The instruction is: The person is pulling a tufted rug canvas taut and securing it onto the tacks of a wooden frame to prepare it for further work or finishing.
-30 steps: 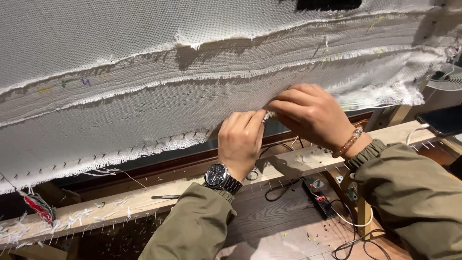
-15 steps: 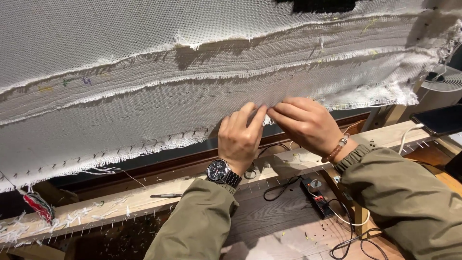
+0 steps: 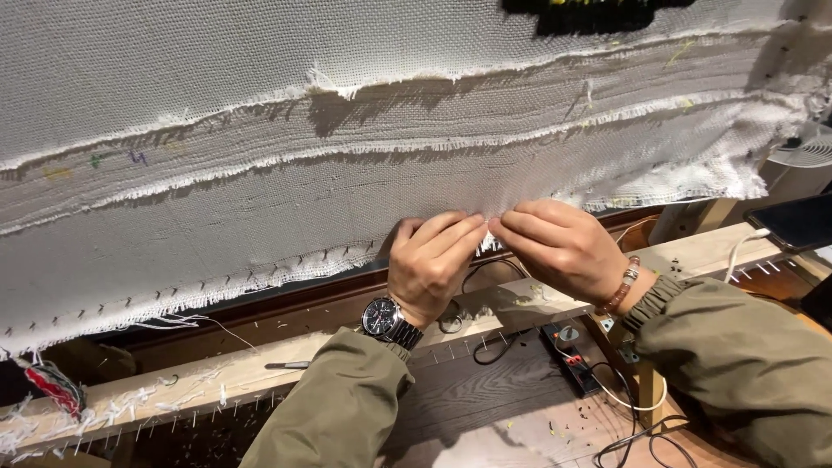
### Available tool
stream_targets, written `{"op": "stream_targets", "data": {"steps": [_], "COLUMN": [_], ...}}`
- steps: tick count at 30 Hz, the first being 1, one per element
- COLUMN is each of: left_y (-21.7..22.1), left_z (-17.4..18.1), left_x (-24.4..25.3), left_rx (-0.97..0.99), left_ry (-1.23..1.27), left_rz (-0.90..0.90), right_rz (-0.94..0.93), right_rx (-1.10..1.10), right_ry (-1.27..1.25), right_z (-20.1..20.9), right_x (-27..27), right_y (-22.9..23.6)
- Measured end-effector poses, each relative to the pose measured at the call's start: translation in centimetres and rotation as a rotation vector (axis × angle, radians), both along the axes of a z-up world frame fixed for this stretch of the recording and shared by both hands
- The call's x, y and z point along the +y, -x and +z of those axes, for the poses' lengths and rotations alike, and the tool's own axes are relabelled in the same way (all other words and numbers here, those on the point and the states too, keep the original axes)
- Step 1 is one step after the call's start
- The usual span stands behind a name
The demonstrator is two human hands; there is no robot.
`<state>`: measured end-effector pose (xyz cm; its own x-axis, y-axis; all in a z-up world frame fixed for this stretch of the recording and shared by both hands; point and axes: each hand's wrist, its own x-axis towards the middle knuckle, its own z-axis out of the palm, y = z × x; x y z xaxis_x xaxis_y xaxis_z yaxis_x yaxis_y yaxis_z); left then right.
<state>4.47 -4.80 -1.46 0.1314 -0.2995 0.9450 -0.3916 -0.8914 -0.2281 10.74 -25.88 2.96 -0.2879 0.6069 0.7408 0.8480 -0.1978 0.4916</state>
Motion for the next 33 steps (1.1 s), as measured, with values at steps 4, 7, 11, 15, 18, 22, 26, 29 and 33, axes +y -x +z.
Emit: {"op": "stream_targets", "data": {"steps": [4,7,11,15,18,22,26,29,33], "left_y": [-0.7,0.0,0.3,0.5,1.1,1.1,1.3,0.2,-1.8], "left_z": [-0.6,0.0,0.4,0.6,1.3,1.1,0.4,-0.4,0.0], "left_x": [0.2,-0.1,-0.2,-0.1,-0.6,-1.0,-0.9,-0.9,-1.8], "left_rx": [-0.010,-0.036,-0.044,-0.051,-0.065,-0.080,-0.032,-0.018,-0.075], "left_ry": [-0.013,-0.020,-0.044,-0.115,-0.144,-0.171,-0.137,-0.100,-0.106], "left_rz": [0.008,0.034,0.031,0.091,0.123,0.139,0.120,0.101,0.170], "right_rz": [0.009,0.021,0.021,0.016,0.007,-0.007,-0.064,-0.139,-0.185], "right_rx": [-0.009,-0.007,-0.020,-0.036,-0.040,-0.065,-0.057,-0.049,-0.029], "right_ry": [0.019,0.040,0.069,0.094,0.119,0.144,0.048,-0.058,-0.149], "right_z": [0.5,0.5,0.5,0.4,0.1,-0.2,-0.8,-1.2,-1.5], "right_x": [0.1,0.0,0.0,0.0,-0.1,-0.3,-0.7,-1.1,-1.1], "right_y": [-0.2,-0.3,-0.6,-1.0,-1.3,-2.1,-2.2,-2.1,-2.4]}}
